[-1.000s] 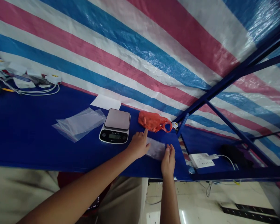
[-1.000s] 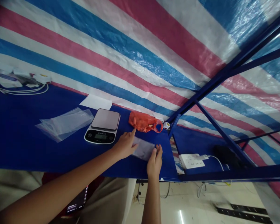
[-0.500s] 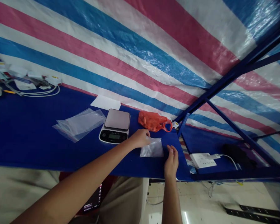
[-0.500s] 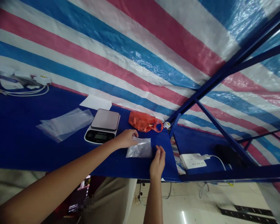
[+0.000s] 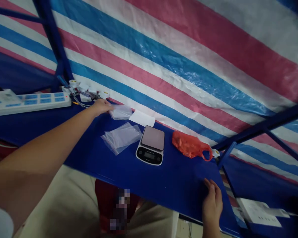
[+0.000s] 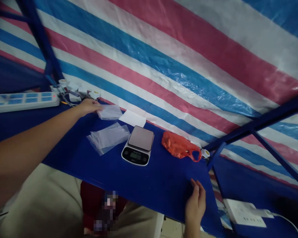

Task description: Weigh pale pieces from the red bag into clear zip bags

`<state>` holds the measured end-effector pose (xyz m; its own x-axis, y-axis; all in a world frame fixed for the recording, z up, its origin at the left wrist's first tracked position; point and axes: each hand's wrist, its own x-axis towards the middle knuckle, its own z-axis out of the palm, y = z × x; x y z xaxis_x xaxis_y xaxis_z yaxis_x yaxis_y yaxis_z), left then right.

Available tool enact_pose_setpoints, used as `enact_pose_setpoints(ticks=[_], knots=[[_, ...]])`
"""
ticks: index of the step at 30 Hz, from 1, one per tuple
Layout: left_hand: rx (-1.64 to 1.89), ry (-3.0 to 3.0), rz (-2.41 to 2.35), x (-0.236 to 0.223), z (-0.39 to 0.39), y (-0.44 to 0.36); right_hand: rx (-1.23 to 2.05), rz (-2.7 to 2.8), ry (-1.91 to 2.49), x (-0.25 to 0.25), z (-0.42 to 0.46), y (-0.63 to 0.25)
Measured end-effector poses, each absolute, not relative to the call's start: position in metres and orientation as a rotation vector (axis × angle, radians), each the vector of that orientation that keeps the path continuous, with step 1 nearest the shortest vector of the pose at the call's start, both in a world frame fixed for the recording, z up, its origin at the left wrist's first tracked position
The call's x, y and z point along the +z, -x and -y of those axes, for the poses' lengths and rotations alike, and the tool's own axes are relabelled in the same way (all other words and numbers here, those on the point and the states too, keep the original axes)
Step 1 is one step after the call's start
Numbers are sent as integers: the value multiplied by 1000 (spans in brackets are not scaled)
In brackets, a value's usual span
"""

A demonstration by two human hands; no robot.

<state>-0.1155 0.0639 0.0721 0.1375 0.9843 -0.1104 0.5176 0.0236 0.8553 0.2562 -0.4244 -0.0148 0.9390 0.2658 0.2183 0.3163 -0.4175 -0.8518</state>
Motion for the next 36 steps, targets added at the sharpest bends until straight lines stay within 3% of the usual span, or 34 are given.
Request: enact_pose_setpoints(ticks=[7, 13, 19, 25, 30, 36], knots=[[782, -1809, -1841, 36, -87, 139, -110, 449, 2154, -16, 427, -259], [960, -2134, -1790, 54, -45, 145, -124, 422, 2181, -3, 421, -247], [236, -2205, -1728, 78, 48, 132, -123, 418, 2175, -5, 421, -247], [-42, -2229, -1677, 67, 70, 121, -107, 409, 2175, -9, 423, -251], [106, -2169, -1586, 49, 69, 131, -98, 431, 2163, -9, 424, -256], [731, -1869, -1422, 33, 68, 158, -175, 448, 1924, 7, 401, -200]])
